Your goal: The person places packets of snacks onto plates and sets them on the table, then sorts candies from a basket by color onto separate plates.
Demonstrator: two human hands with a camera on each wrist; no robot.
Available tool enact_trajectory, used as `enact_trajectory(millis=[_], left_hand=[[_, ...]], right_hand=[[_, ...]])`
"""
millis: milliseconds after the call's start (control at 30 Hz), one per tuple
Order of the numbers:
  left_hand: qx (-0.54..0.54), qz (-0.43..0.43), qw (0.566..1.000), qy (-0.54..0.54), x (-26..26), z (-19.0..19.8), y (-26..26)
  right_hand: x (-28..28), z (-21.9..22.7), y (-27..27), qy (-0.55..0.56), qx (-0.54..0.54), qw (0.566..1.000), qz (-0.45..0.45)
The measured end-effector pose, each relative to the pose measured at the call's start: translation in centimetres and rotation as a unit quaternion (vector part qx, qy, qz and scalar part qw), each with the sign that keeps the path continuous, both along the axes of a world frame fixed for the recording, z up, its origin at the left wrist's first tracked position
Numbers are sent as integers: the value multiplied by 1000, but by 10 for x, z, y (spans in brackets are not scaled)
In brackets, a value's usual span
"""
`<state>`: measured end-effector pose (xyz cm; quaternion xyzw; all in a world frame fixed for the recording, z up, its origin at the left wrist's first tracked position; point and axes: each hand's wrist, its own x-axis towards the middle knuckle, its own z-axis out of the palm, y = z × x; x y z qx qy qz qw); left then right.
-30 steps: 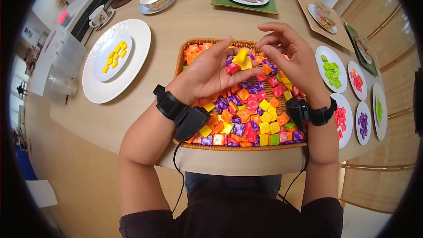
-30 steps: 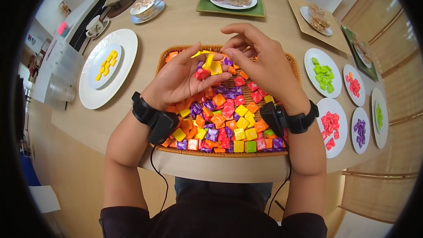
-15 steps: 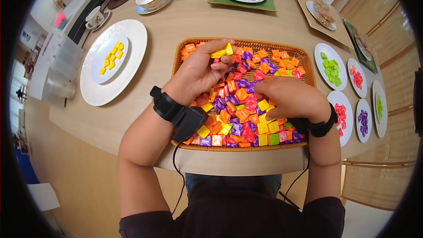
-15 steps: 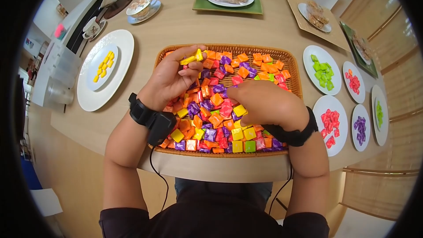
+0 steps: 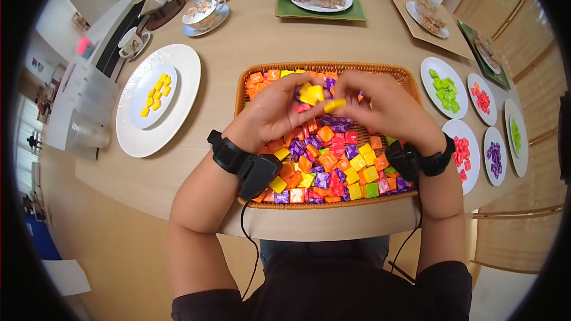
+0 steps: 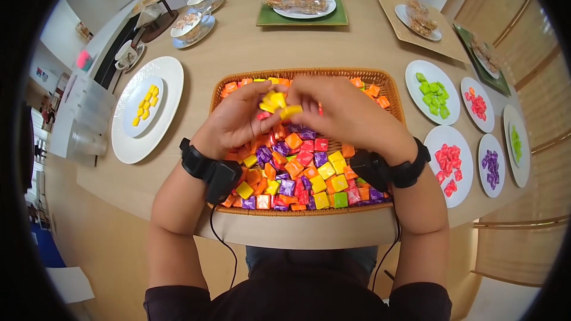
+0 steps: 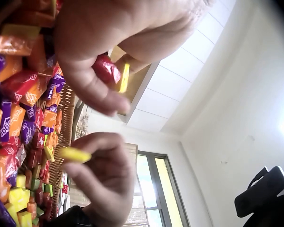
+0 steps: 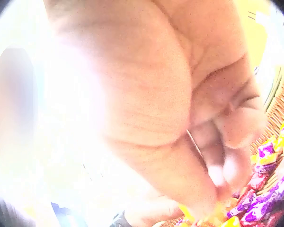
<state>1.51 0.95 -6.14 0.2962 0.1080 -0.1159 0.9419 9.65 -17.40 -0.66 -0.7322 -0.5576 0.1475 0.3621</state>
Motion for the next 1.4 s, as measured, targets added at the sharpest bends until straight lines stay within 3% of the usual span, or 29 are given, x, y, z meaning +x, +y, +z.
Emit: enact_trajectory(millis=[33, 100, 167, 233, 267, 300, 333, 367, 567, 700, 767, 833, 900, 967, 1067, 1133, 1167, 1233, 1400], left_hand=[[6, -21, 1000, -13, -1, 6, -5], [13, -10, 1000, 7, -3, 13, -9], [-32, -68, 997, -6, -2, 8, -3], [-70, -84, 994, -16, 3, -3, 4], [-82, -62, 995, -8, 4, -3, 5], [-93, -40, 995, -1, 4, -3, 6], [-69, 1, 997, 33, 4, -2, 5], [-69, 1, 997, 33, 4, -3, 6], [-49, 25, 998, 10, 6, -8, 8], [-38, -18, 999, -2, 6, -10, 9], [-14, -23, 1000, 3, 4, -6, 5], [-46, -44, 998, -11, 3, -3, 1], [-19, -45, 999, -16, 0, 6, -6], [9, -47, 999, -19, -1, 8, -7], [-27, -71, 997, -20, 2, 1, -1], [-89, -102, 991, -21, 6, -7, 5], [-89, -102, 990, -21, 6, -8, 6], [-56, -39, 998, -10, 6, -9, 7], [-70, -4, 998, 7, 7, -6, 5]], right_hand=[[-2, 1, 2, -2, 0, 1000, 2], [-8, 1, 6, 66, 119, 988, -71], [-8, 5, 3, 32, 113, 988, -96], [1, 6, -7, -11, -31, 997, -65], [0, 8, -9, -12, -32, 997, -63], [-2, 10, -13, -39, -186, 982, 15], [-6, 11, -15, -65, -334, 936, 91], [-8, 6, -16, -65, -333, 936, 92], [-12, -20, -18, -109, -279, 940, 162], [-7, -22, -13, -140, -229, 956, 120], [-7, -11, -6, -110, -23, 993, 17], [-9, -1, -1, -75, -33, 997, -4], [-10, -9, 5, 38, 165, 982, -78], [-13, -9, 7, 98, 204, 971, -83], [-11, 2, -1, 35, 167, 978, -117], [-3, 7, -14, -65, -64, 995, -42], [-2, 5, -18, -65, -65, 995, -42], [-2, -1, -25, -49, -306, 949, 60], [-5, -18, -31, -97, -292, 947, 90]])
